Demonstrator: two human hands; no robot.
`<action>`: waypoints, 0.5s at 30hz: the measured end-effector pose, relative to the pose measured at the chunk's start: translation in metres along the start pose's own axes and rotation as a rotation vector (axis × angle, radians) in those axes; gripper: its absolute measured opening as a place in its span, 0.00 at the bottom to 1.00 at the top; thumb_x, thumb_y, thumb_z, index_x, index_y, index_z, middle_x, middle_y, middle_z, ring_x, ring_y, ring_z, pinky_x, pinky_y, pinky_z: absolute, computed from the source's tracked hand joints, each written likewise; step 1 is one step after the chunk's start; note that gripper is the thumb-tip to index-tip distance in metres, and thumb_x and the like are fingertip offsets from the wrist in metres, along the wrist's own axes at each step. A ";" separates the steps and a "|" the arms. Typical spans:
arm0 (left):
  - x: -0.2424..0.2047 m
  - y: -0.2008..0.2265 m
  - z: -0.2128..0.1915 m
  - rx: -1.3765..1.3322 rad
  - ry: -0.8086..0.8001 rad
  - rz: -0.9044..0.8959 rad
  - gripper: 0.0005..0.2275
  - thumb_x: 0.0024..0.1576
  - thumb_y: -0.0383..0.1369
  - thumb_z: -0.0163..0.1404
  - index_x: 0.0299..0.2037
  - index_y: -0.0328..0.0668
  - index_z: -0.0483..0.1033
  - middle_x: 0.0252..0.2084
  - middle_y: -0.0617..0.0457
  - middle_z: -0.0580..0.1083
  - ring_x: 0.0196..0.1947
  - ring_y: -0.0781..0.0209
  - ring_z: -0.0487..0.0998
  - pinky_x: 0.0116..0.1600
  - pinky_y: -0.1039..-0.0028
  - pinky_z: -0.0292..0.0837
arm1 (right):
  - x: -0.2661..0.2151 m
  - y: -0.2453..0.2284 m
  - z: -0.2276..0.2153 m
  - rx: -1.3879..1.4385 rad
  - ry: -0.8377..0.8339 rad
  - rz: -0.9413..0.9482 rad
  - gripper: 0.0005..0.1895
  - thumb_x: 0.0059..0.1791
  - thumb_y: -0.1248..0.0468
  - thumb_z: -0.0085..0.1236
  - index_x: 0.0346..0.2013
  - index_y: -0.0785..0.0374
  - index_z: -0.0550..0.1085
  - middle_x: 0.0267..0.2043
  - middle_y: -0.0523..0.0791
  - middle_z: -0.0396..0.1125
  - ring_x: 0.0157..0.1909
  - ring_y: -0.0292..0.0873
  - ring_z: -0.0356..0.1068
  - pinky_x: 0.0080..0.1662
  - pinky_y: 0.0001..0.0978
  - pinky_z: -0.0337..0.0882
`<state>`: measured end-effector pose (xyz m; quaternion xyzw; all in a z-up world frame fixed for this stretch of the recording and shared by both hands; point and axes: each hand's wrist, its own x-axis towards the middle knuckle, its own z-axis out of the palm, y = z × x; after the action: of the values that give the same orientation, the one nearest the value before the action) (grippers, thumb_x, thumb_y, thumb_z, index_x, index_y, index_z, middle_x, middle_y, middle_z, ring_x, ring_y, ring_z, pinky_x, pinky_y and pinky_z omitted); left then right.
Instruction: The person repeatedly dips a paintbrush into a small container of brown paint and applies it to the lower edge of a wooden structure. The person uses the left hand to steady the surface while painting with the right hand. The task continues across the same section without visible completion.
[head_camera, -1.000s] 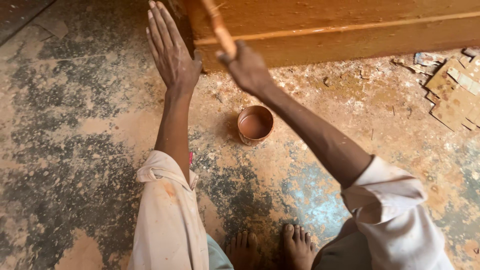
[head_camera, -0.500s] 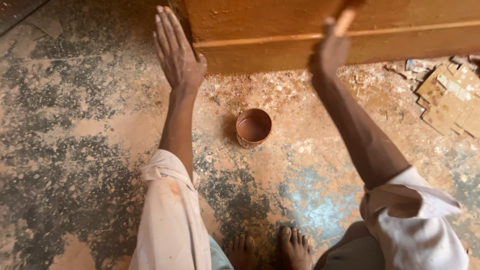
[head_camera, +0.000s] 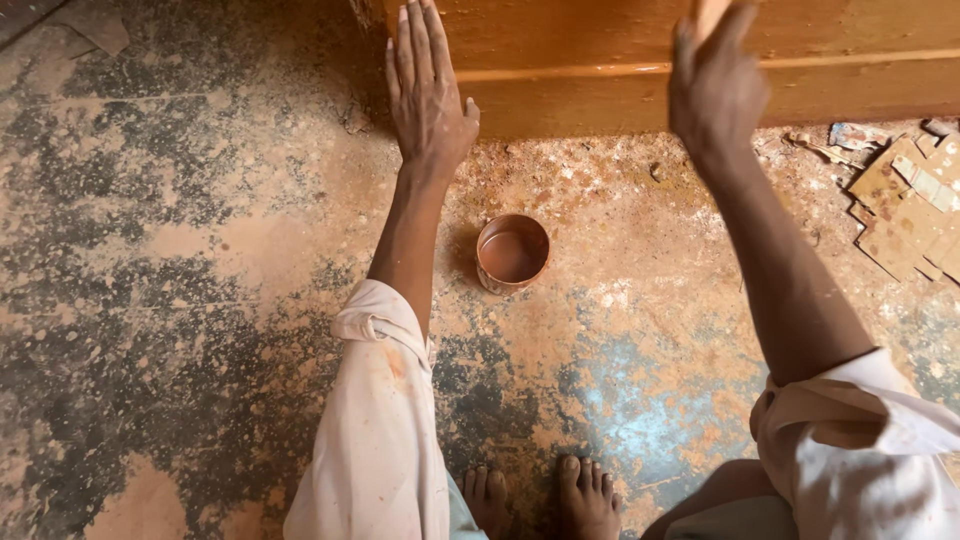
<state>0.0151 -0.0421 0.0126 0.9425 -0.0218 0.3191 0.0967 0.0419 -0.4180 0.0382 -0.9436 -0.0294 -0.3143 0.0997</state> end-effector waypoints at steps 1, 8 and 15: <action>0.000 0.000 0.000 -0.005 0.000 -0.002 0.58 0.49 0.38 0.68 0.78 0.35 0.29 0.81 0.38 0.37 0.82 0.44 0.39 0.84 0.54 0.33 | -0.015 -0.009 -0.001 -0.100 -0.073 -0.003 0.28 0.69 0.46 0.40 0.68 0.68 0.53 0.25 0.47 0.64 0.14 0.34 0.58 0.10 0.25 0.58; 0.006 0.011 -0.001 -0.060 0.007 -0.051 0.58 0.49 0.41 0.69 0.78 0.34 0.31 0.81 0.37 0.38 0.81 0.43 0.40 0.83 0.54 0.33 | -0.070 -0.036 -0.034 -0.180 -0.926 0.173 0.32 0.64 0.36 0.36 0.58 0.63 0.66 0.23 0.43 0.61 0.15 0.35 0.52 0.15 0.28 0.56; 0.003 0.021 0.003 -0.055 -0.012 -0.007 0.55 0.50 0.39 0.67 0.78 0.35 0.32 0.81 0.39 0.39 0.82 0.44 0.42 0.83 0.55 0.36 | 0.012 -0.058 -0.126 0.326 -0.016 -0.146 0.18 0.60 0.53 0.56 0.56 0.65 0.72 0.37 0.42 0.68 0.26 0.28 0.63 0.20 0.21 0.63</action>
<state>0.0172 -0.0629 0.0157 0.9414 -0.0276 0.3125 0.1236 -0.0296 -0.3870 0.1535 -0.9129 -0.1491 -0.3041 0.2279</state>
